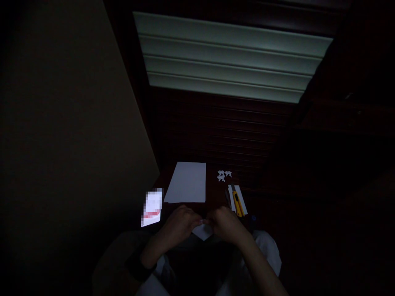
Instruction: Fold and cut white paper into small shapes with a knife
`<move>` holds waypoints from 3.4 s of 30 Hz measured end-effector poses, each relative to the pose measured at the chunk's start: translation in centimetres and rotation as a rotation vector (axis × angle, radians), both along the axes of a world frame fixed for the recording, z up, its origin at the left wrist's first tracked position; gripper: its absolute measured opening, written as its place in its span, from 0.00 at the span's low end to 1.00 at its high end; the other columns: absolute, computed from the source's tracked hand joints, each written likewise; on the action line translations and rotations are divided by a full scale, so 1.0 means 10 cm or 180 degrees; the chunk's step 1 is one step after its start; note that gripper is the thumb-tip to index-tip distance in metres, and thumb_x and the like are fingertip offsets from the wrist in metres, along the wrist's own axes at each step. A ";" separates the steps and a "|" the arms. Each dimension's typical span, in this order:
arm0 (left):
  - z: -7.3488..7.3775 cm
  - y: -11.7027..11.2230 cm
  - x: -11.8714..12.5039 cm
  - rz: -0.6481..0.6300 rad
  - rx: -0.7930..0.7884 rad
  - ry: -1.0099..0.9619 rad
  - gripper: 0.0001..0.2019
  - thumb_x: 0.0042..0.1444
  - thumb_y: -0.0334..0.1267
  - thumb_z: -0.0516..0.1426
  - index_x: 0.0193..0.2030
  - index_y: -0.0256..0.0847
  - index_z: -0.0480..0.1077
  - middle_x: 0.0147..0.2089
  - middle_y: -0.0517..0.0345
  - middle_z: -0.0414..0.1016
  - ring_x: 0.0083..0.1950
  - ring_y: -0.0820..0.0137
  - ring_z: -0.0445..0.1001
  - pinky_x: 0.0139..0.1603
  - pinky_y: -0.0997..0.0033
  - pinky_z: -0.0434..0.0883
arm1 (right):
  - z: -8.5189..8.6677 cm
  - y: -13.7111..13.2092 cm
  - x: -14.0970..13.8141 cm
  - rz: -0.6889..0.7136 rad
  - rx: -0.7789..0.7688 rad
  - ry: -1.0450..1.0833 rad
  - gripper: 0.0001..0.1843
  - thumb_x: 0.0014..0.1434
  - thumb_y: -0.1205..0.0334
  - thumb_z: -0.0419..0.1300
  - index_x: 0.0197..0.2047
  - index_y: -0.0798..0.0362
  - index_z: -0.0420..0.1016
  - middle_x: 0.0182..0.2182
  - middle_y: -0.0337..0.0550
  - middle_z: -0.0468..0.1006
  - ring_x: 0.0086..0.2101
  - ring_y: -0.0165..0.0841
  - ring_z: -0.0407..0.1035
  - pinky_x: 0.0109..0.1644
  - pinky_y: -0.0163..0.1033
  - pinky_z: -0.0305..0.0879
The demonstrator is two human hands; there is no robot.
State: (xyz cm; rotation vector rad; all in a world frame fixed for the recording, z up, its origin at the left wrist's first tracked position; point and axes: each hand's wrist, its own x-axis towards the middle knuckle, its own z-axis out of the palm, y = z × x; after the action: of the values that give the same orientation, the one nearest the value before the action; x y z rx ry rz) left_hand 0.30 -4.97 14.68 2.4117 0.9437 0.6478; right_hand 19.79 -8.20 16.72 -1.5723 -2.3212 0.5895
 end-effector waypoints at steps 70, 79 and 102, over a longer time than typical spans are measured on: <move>-1.05 0.60 -1.09 0.2249 0.1235 0.1829 0.22 0.57 0.36 0.48 0.58 0.31 0.63 0.58 0.37 0.65 0.54 0.48 0.63 0.50 0.48 0.59 | -1.51 0.22 0.08 -0.2312 -0.1060 0.4876 0.23 0.45 0.45 0.67 0.35 0.57 0.77 0.26 0.46 0.80 0.30 0.42 0.75 0.32 0.41 0.68; -1.10 0.61 -1.30 0.1960 0.1267 0.1978 0.23 0.57 0.35 0.48 0.59 0.32 0.63 0.58 0.37 0.65 0.55 0.49 0.64 0.50 0.48 0.60 | -1.50 0.19 0.09 -0.2236 -0.1055 0.4975 0.19 0.47 0.49 0.67 0.35 0.55 0.76 0.27 0.44 0.80 0.31 0.41 0.75 0.34 0.41 0.68; -0.90 0.03 0.06 0.0282 -0.0286 0.0642 0.54 0.41 0.51 0.64 0.69 0.45 0.38 0.71 0.49 0.44 0.68 0.52 0.49 0.64 0.56 0.53 | -1.55 0.24 0.09 -0.2357 -0.0858 0.4403 0.23 0.43 0.45 0.67 0.30 0.58 0.77 0.23 0.45 0.79 0.25 0.39 0.74 0.31 0.40 0.67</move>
State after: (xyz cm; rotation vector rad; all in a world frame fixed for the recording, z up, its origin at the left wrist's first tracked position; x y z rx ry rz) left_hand 0.89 -4.66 5.63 2.3986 1.1415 0.3882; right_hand 20.73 -5.78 1.19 -1.2469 -0.6277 1.2333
